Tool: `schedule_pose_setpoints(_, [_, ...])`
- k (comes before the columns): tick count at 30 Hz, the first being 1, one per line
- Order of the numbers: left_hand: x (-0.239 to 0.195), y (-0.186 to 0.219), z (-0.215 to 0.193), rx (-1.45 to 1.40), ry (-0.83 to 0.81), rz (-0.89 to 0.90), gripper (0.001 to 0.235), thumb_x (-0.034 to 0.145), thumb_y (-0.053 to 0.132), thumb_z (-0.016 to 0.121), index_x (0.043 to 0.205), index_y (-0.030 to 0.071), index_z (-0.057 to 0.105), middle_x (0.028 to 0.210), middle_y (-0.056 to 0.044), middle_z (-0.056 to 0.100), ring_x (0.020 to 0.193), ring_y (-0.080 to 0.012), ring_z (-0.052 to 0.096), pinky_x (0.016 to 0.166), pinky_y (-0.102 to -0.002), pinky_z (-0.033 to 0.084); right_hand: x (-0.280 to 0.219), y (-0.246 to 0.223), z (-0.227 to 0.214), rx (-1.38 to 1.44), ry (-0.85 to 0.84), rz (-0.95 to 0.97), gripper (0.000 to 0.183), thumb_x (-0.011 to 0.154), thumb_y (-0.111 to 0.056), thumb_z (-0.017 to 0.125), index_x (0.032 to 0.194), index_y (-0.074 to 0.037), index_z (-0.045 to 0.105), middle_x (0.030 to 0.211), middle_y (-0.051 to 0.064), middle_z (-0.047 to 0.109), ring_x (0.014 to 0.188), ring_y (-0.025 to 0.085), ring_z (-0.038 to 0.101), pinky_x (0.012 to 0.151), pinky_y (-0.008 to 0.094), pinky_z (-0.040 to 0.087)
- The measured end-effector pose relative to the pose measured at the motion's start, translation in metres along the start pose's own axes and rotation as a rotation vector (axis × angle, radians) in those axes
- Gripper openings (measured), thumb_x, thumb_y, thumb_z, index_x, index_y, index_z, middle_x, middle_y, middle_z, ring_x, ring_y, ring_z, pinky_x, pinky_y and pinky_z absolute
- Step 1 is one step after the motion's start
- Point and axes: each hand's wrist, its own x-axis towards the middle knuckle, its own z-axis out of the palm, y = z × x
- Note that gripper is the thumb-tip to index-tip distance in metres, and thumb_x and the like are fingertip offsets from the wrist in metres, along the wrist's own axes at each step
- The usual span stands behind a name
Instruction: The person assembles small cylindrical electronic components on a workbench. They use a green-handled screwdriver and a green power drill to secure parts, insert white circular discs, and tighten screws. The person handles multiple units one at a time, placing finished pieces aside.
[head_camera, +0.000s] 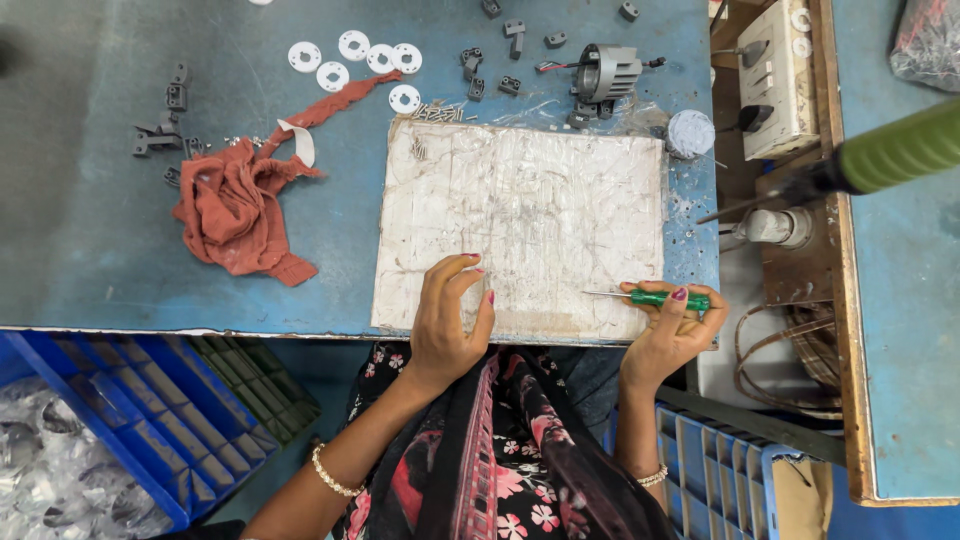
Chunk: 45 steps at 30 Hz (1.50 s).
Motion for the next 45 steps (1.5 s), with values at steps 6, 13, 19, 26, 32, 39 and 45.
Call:
schedule_pose_setpoints(6, [0.001,0.002,0.0,0.018,-0.004,-0.013,0.038,0.087,-0.003,0.072,0.121,-0.001,0.055,0.128,-0.02,0.06,0.121,-0.0381,0.06,0.105,-0.044,0.05,0.0,-0.005,0.002,-0.011,-0.002,0.015,0.017,0.116,-0.015,0.048,0.125,-0.005,0.038,0.097,0.02,0.068,0.083,0.03,0.073,0.074,0.038,0.064])
schedule_pose_setpoints(13, [0.004,0.005,-0.001,0.031,-0.003,-0.024,0.036,0.086,-0.003,0.071,0.119,0.0,0.056,0.125,-0.02,0.061,0.118,-0.0388,0.061,0.103,-0.044,0.05,0.0,-0.007,0.004,-0.014,0.019,0.041,0.017,0.114,-0.014,0.047,0.123,-0.003,0.038,0.098,0.021,0.067,0.083,0.03,0.072,0.075,0.038,0.062])
schedule_pose_setpoints(19, [0.005,0.006,0.0,0.047,-0.014,-0.034,0.037,0.084,-0.003,0.07,0.118,0.0,0.057,0.125,-0.02,0.062,0.118,-0.0381,0.061,0.101,-0.044,0.051,0.001,-0.008,0.004,-0.015,0.024,0.048,0.016,0.112,-0.012,0.046,0.121,-0.001,0.039,0.099,0.021,0.067,0.085,0.029,0.072,0.076,0.038,0.062])
schedule_pose_setpoints(26, [0.004,0.004,0.003,0.079,-0.035,-0.029,0.036,0.083,-0.001,0.07,0.116,0.0,0.057,0.124,-0.019,0.061,0.117,-0.0366,0.061,0.099,-0.044,0.051,0.001,-0.012,0.007,-0.005,0.043,0.083,0.015,0.11,-0.011,0.046,0.119,-0.001,0.041,0.095,0.02,0.067,0.081,0.028,0.073,0.072,0.037,0.062])
schedule_pose_setpoints(32, [0.004,0.002,0.005,0.087,-0.05,-0.032,0.034,0.083,0.0,0.07,0.115,0.0,0.057,0.123,-0.018,0.061,0.117,-0.0358,0.062,0.099,-0.043,0.051,0.002,-0.01,0.007,-0.016,0.051,0.09,0.016,0.109,-0.012,0.047,0.119,-0.001,0.041,0.095,0.02,0.067,0.081,0.028,0.073,0.072,0.037,0.062])
schedule_pose_setpoints(39, [0.003,0.001,0.007,0.126,-0.062,-0.047,0.032,0.083,0.001,0.07,0.112,0.0,0.058,0.123,-0.018,0.06,0.116,-0.0353,0.062,0.098,-0.043,0.052,0.002,-0.008,0.006,-0.005,0.043,0.079,0.015,0.11,-0.012,0.046,0.118,-0.001,0.04,0.095,0.021,0.068,0.081,0.027,0.073,0.073,0.037,0.063])
schedule_pose_setpoints(45, [0.002,0.001,0.008,0.132,-0.069,-0.071,0.03,0.083,0.002,0.07,0.111,0.001,0.06,0.122,-0.018,0.061,0.114,-0.0348,0.063,0.097,-0.043,0.052,0.002,-0.008,0.005,-0.01,0.038,0.076,0.014,0.109,-0.01,0.045,0.118,-0.001,0.04,0.096,0.021,0.068,0.081,0.027,0.073,0.072,0.037,0.063])
